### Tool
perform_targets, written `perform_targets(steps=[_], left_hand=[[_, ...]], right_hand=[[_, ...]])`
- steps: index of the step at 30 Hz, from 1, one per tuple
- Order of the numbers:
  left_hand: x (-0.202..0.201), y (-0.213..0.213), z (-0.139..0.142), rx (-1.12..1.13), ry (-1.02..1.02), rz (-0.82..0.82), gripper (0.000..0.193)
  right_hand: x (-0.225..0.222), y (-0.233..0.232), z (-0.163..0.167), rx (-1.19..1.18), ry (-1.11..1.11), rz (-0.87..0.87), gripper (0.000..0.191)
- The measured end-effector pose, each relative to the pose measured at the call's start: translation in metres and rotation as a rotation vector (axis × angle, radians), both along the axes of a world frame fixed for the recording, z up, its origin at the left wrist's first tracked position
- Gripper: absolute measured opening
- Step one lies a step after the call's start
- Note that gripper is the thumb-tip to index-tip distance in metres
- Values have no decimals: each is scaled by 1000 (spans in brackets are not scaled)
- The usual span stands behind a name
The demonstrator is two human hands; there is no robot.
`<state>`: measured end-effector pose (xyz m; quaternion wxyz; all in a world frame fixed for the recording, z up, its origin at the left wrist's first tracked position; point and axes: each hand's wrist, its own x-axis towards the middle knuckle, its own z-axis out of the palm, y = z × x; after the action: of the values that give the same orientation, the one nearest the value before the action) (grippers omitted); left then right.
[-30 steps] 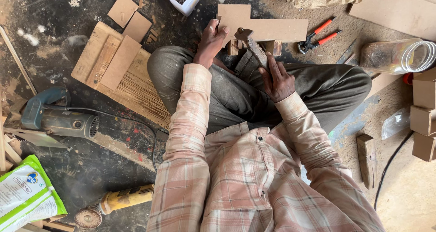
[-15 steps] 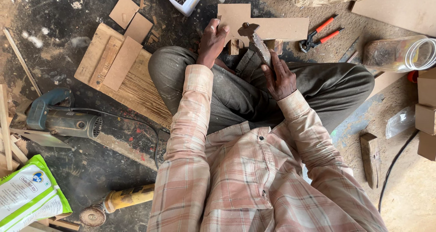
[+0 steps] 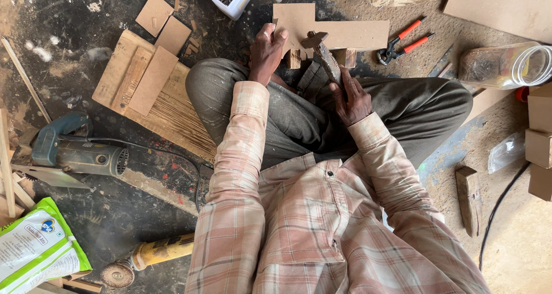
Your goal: The person applies glue to the edges of a small wooden box using a stick, then places a pre-cut cardboard piece on top. They pick up a hammer and drive nails into the cardboard to secure it to the box frame.
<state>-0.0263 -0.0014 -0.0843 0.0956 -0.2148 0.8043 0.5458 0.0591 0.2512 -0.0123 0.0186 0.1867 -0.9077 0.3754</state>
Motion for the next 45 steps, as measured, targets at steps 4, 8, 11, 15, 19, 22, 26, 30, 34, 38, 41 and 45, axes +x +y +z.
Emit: perform_targets(steps=[4,8,11,15,19,22,26,30,34,38,41,45], left_hand=[[0,0,5,4,-47,19,42],[0,1,4,-12,-15,12,42],[-1,1,0,24,-20,26,40],[-1,1,-3,75,47,29,40],[-2,1,0,71,32,30,39],[-2,2,5,85,35,35,38],[-2,2,8,94,-5,38,40],[-2,2,2,26,102,17,44],[-3,4,-2,-4,144,12,46],[-3,3,-3,-25,117,23,48],[-2,3,0,3,97,5,55],[-2,2,2,14,112,13,58]], right_hand=[[0,0,-1,13,-70,-17,47],[1,1,-4,8,-46,-10,47],[1,0,-7,-9,-27,-13,46],[2,0,-9,-14,-45,-23,46],[2,0,-8,-18,-23,-8,46],[1,0,-4,20,3,8,48],[1,1,6,66,62,30,52],[-2,-2,15,122,125,69,51],[-7,-4,19,253,114,75,50],[-5,-4,17,111,224,75,49],[-5,-7,13,222,97,71,47],[-6,-9,14,246,156,57,49]])
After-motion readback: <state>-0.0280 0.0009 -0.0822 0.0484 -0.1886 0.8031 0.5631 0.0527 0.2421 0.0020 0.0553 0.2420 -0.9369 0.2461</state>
